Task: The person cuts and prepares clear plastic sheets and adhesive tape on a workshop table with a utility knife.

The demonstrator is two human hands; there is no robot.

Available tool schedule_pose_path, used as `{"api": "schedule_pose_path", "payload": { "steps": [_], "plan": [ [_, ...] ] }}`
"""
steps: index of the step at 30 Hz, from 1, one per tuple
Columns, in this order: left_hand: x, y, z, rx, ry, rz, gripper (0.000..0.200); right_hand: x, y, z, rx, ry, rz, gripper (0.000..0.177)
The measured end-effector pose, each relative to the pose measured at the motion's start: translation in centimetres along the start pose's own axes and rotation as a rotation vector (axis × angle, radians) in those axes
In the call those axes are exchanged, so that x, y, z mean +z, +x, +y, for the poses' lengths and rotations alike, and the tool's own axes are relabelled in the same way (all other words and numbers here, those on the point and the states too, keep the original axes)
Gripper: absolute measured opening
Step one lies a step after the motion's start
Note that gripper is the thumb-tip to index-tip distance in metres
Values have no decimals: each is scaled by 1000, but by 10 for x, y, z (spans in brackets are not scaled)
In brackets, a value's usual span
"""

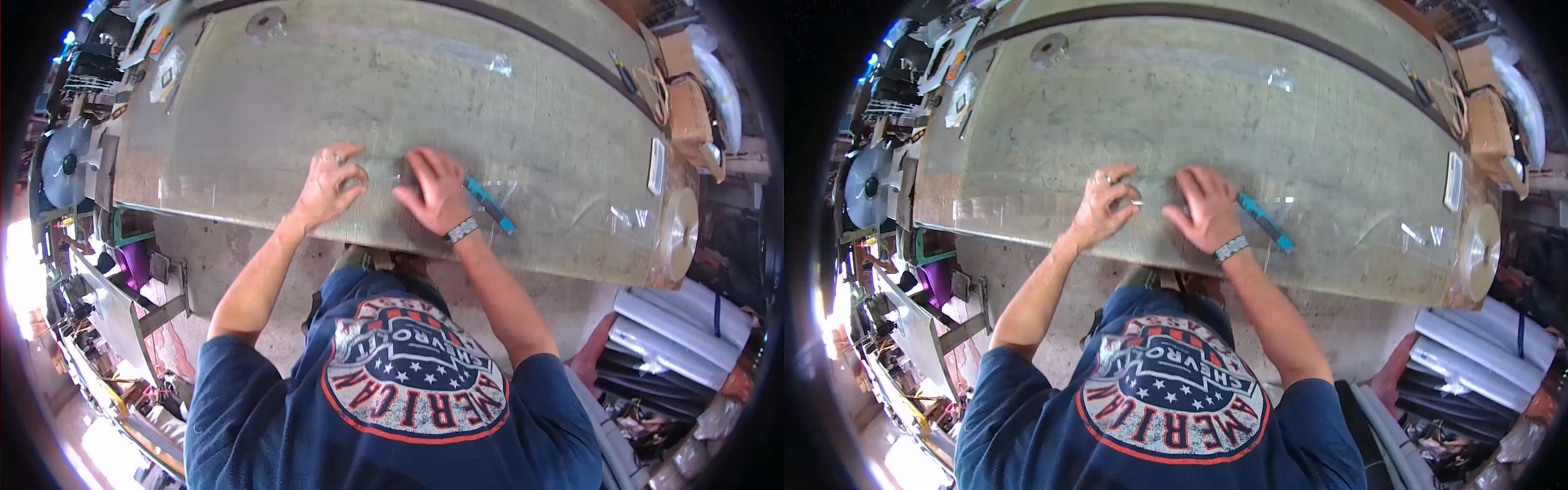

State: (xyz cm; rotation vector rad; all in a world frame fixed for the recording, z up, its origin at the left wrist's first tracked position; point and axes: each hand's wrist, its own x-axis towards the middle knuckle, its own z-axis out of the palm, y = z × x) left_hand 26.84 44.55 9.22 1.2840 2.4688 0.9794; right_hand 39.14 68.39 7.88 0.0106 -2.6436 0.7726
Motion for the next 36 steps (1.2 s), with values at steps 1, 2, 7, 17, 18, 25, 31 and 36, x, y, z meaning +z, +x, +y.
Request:
{"api": "schedule_pose_path", "payload": {
  "steps": [1, 2, 7, 17, 18, 25, 31, 36],
  "plan": [
    [-4, 3, 0, 11, -47, -2, 23, 6, 12, -8, -25, 21, -18, 54],
    [-7, 6, 1, 2, -117, 4, 24, 11, 22, -13, -48, 43, -38, 56],
    [-46, 38, 6, -362, -301, -133, 29, 22, 74, -13, 399, 745, -437, 39],
    [-159, 52, -148, -481, -556, -342, 35, -10, 149, 51, 741, 814, -167, 17],
    [-175, 52, -169, -453, -507, -349, 32, -17, 149, 70, 754, 777, -132, 17],
    [-273, 110, -230, -630, -358, -296, 19, -65, 156, 187, 885, 561, 152, 15],
    [-250, 143, -314, -472, -248, 115, 19, -70, 192, 262, 982, 336, 119, 19],
    [-224, 156, -310, -492, -133, 296, 23, -39, 254, 216, 621, -647, 85, 84]
  ]
}}
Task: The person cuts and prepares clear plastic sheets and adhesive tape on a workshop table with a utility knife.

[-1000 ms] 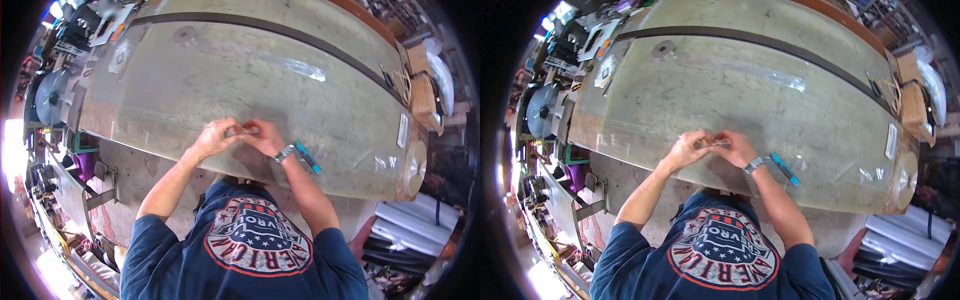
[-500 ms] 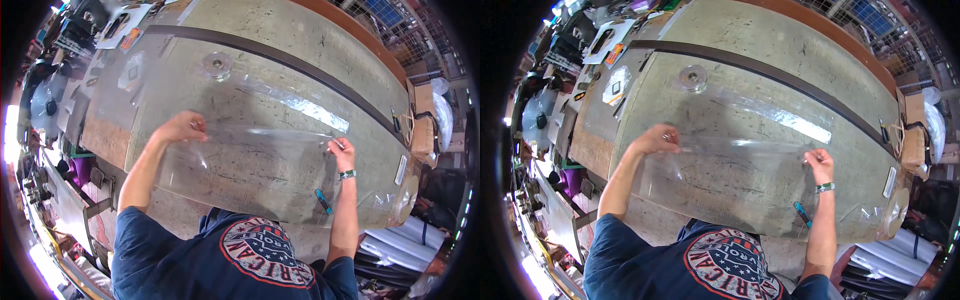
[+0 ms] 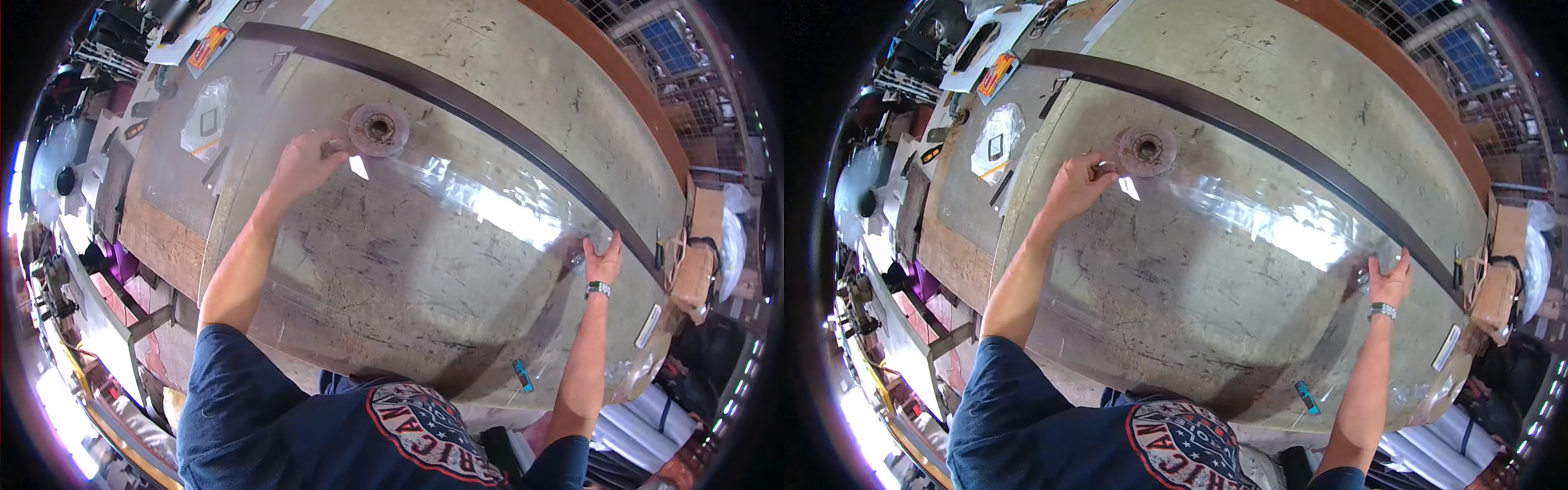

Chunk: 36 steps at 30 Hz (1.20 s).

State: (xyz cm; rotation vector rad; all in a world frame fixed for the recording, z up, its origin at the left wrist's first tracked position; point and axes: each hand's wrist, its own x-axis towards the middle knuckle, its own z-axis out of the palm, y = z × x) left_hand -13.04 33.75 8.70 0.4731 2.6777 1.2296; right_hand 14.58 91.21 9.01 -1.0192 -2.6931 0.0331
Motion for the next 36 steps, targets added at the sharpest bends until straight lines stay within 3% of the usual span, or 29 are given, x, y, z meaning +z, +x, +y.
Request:
{"api": "schedule_pose_path", "payload": {
  "steps": [4, 6, 8, 10, 12, 14, 16, 19, 22, 26, 27, 29, 36],
  "plan": [
    [6, -3, 5, 31, 13, 94, 19, -27, 3, -180, -558, 239, 184, 76],
    [9, -3, 1, 52, -72, 113, 17, -34, -11, -269, -603, 176, 184, 74],
    [8, -6, -6, 27, -92, 116, 14, -20, -22, -329, -585, 366, 162, 72],
    [6, -10, -10, 25, -92, 147, 11, -1, -31, -379, -654, 536, 62, 71],
    [9, -12, -7, 52, -78, 200, 9, 4, -43, -424, -624, 599, -167, 77],
    [12, -11, -8, 178, 1, 304, 10, 1, -50, -455, -617, 345, -292, 79],
    [12, -12, -7, 217, 45, 336, 16, 4, -51, -473, -594, 165, -363, 82],
    [17, -9, -16, 211, 127, 336, 15, 5, -50, -483, -493, 129, -480, 81],
    [17, -8, -13, 202, 146, 333, 17, 8, -58, -488, -474, 132, -441, 80],
    [19, -3, -9, 292, 220, 336, 19, 9, -48, -492, -482, 277, -537, 64],
    [20, -2, -13, 317, 231, 329, 19, 20, -56, -489, -503, 186, -422, 82],
    [21, -2, -16, 321, 247, 326, 17, 23, -59, -492, -473, 144, -433, 89],
    [21, -2, -18, 318, 291, 349, 17, 11, -52, -481, -368, 287, -495, 89]
  ]
}}
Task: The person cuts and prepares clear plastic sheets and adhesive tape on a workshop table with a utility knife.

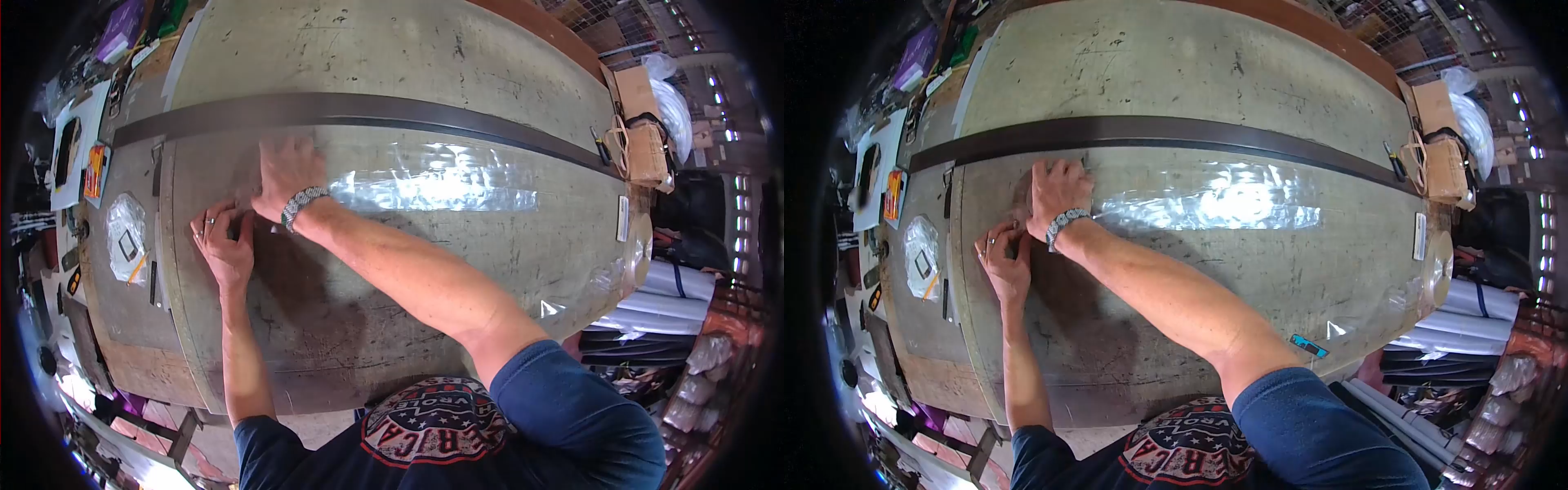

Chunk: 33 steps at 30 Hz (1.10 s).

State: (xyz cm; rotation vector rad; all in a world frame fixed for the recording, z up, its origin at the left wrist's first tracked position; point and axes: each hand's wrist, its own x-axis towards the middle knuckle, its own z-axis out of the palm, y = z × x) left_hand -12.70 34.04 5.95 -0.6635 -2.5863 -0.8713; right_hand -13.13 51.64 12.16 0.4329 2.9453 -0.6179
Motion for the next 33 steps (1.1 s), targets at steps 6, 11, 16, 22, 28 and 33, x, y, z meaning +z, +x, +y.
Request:
{"api": "schedule_pose_path", "payload": {
  "steps": [6, 11, 16, 22, 28, 33],
  "plan": [
    [4, -1, -2, 66, -6, -22, 16, 25, 0, -8, 106, -69, 126, 91],
    [7, -4, -5, 58, 37, -32, 14, 19, 2, -1, 74, -16, 117, 96],
    [9, -4, -14, 72, 15, -34, 12, -21, 0, 23, 120, 313, 117, 100],
    [0, -5, -6, -104, 9, -74, 13, -113, -36, 91, -110, 482, 291, 102],
    [11, 16, 20, -191, -7, -59, 21, -160, -155, 173, 78, 697, 216, 103],
    [38, 30, -5, -319, 150, -31, 21, -121, -253, 250, 129, 262, 192, 104]
  ]
}}
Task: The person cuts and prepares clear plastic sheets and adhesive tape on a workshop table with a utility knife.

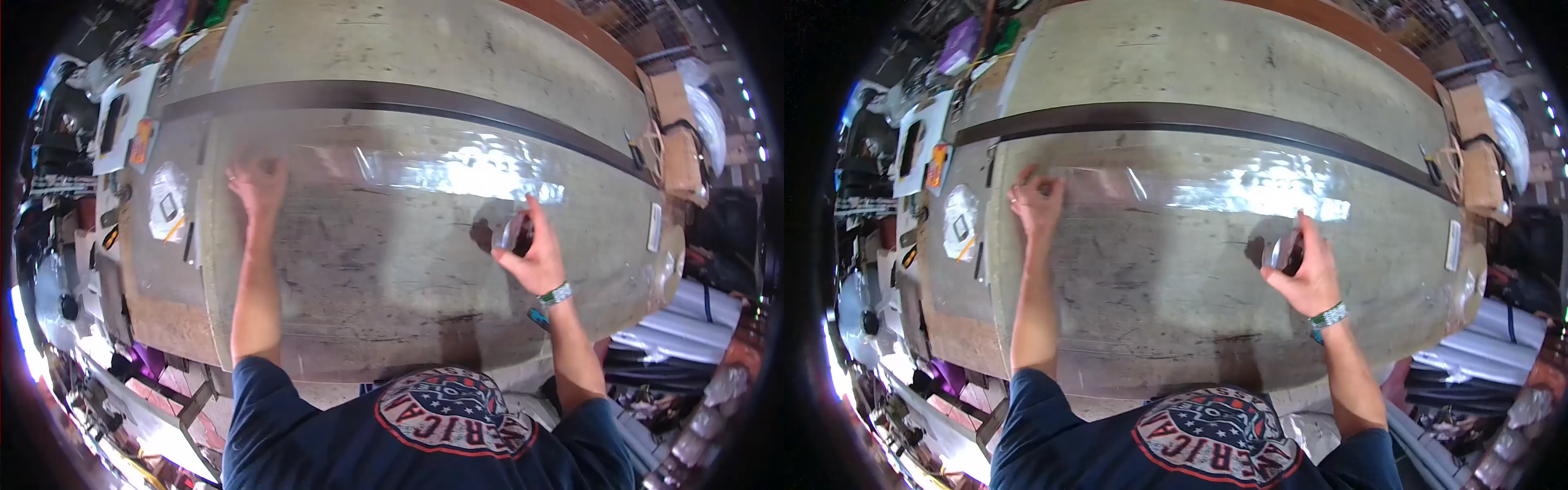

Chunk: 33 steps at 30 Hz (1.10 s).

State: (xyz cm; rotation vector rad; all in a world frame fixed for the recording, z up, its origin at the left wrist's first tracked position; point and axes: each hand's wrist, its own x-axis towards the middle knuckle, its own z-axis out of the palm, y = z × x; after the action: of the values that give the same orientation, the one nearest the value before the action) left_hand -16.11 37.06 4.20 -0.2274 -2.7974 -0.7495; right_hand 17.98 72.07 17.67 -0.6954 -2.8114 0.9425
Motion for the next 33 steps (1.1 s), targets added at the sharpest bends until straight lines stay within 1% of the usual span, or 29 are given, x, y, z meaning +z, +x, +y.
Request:
{"api": "schedule_pose_path", "payload": {
  "steps": [3, 6, 8, 11, 14, 17, 20, 23, 25, 26, 28, 29, 32, 33],
  "plan": [
    [-5, 0, 0, -39, -17, 15, 22, 1, -38, 22, 172, -191, -91, 108],
    [-3, -5, 0, -13, -7, 36, 25, 10, -64, 57, 198, -294, -60, 111],
    [5, -7, 10, 41, -29, 34, 24, 9, -69, 69, 213, -283, -61, 111],
    [14, 10, 3, -44, -21, -80, 35, 1, -68, 81, 290, -272, -84, 110],
    [14, 2, 18, 38, 12, 208, 61, -2, -67, 90, 265, -321, -34, 110],
    [-7, -6, 54, 538, 12, 40, 89, -8, -61, 96, 324, -298, -71, 111],
    [-15, 1, 69, 732, 139, -302, 98, -15, -53, 106, 324, -272, -76, 112],
    [11, 28, 33, 774, 51, -308, 107, -26, -37, 118, 352, -252, -26, 113],
    [-13, 22, 62, 752, 53, -343, 107, -36, -23, 129, 381, -258, 24, 114],
    [-22, 20, 74, 737, 57, -359, 108, -41, -17, 139, 348, -260, 90, 114],
    [-13, 20, 73, 650, 72, -434, 109, -49, -8, 162, 268, -255, 202, 113],
    [-13, 19, 68, 590, 87, -472, 110, -58, -4, 166, 282, -247, 190, 113],
    [-23, 19, 82, 736, 99, -309, 111, -78, 19, 159, 212, -309, 210, 111],
    [-20, 21, 78, 718, 96, -349, 109, -81, 30, 150, 196, -303, 192, 111]
  ]
}}
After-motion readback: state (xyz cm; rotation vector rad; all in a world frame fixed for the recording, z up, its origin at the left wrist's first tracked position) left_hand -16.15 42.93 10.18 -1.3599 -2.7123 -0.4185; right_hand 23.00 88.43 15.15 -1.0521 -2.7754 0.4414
